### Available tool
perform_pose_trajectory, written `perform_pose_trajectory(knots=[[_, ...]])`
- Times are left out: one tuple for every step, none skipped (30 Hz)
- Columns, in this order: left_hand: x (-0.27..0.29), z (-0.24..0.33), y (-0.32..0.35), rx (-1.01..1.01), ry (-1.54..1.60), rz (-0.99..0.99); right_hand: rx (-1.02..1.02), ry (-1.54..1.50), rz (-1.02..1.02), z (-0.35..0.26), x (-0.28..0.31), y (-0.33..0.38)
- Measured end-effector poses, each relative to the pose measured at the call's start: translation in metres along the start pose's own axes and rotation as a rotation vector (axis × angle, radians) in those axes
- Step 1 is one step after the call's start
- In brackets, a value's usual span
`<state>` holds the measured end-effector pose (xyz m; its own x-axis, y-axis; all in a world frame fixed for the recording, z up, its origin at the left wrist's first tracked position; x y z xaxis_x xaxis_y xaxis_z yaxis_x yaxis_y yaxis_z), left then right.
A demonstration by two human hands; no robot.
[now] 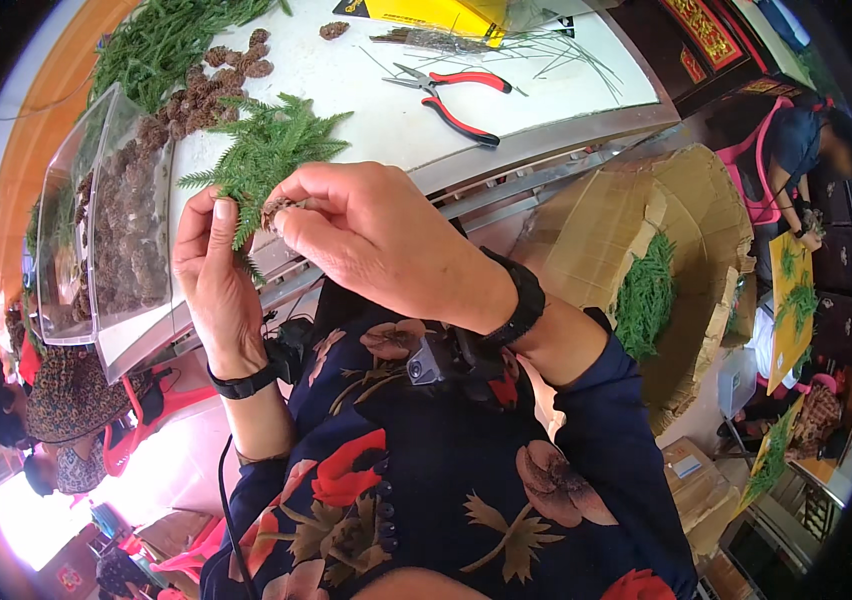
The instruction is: Trimming green plant sprigs and handling dried pods at a production workstation.
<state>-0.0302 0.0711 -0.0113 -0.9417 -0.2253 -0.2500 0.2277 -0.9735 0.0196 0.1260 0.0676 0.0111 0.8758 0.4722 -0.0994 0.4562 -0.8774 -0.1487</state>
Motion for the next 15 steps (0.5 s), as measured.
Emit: perform_pose_trajectory(knots=[[0.0,0.0,0.0,0.0,0.0,0.001,-0.001,0.0,-0.001,0.0,0.0,0.0],[0.0,-0.001,0.001,0.003,0.0,-0.002,-0.024,-0.028,0.009,0.0,0.0,0.0],[0.0,-0.001,0.001,0.005,-0.001,-0.006,-0.049,-0.056,0.02,0.0,0.001,0.001],[0.001,-0.002,0.002,0.008,-0.002,-0.009,-0.073,-0.084,0.03,0.001,0.002,0.001],[0.002,-0.002,0.002,0.008,-0.002,-0.01,-0.073,-0.084,0.031,0.0,0.003,0.002],[0.005,-0.005,0.001,0.029,-0.041,-0.001,-0.093,-0.105,0.027,0.001,0.004,0.002],[0.009,-0.007,-0.001,0.049,-0.08,0.007,-0.114,-0.126,0.023,0.002,0.005,0.003],[0.012,-0.009,-0.001,0.07,-0.12,0.016,-0.134,-0.147,0.018,0.003,0.005,0.003],[0.013,-0.009,-0.002,0.071,-0.12,0.016,-0.135,-0.148,0.019,0.003,0.005,0.004],[0.012,-0.01,-0.003,0.076,-0.106,-0.01,-0.14,-0.155,0.023,0.005,0.005,0.004],[0.01,-0.011,-0.004,0.082,-0.091,-0.036,-0.145,-0.162,0.026,0.006,0.005,0.004],[0.008,-0.01,-0.004,0.087,-0.076,-0.062,-0.151,-0.17,0.03,0.007,0.006,0.005],[0.007,-0.011,-0.003,0.088,-0.078,-0.062,-0.152,-0.172,0.03,0.009,0.005,0.005],[0.003,-0.013,-0.001,0.135,-0.014,-0.064,-0.139,-0.168,0.032,0.01,0.005,0.005],[-0.002,-0.015,0.001,0.182,0.049,-0.067,-0.127,-0.165,0.037,0.011,0.006,0.005]])
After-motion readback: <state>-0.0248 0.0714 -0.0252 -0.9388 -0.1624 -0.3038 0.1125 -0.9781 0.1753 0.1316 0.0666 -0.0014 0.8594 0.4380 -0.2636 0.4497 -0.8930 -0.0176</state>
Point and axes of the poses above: each hand's wrist, its own y-axis away from the middle knuckle, its own x-axis out of the back of the hand, z = x × y, the point moved 8 cm from there along -y, towards the middle knuckle, and after that the axes turned 6 degrees about x, right-handed, at the moved point
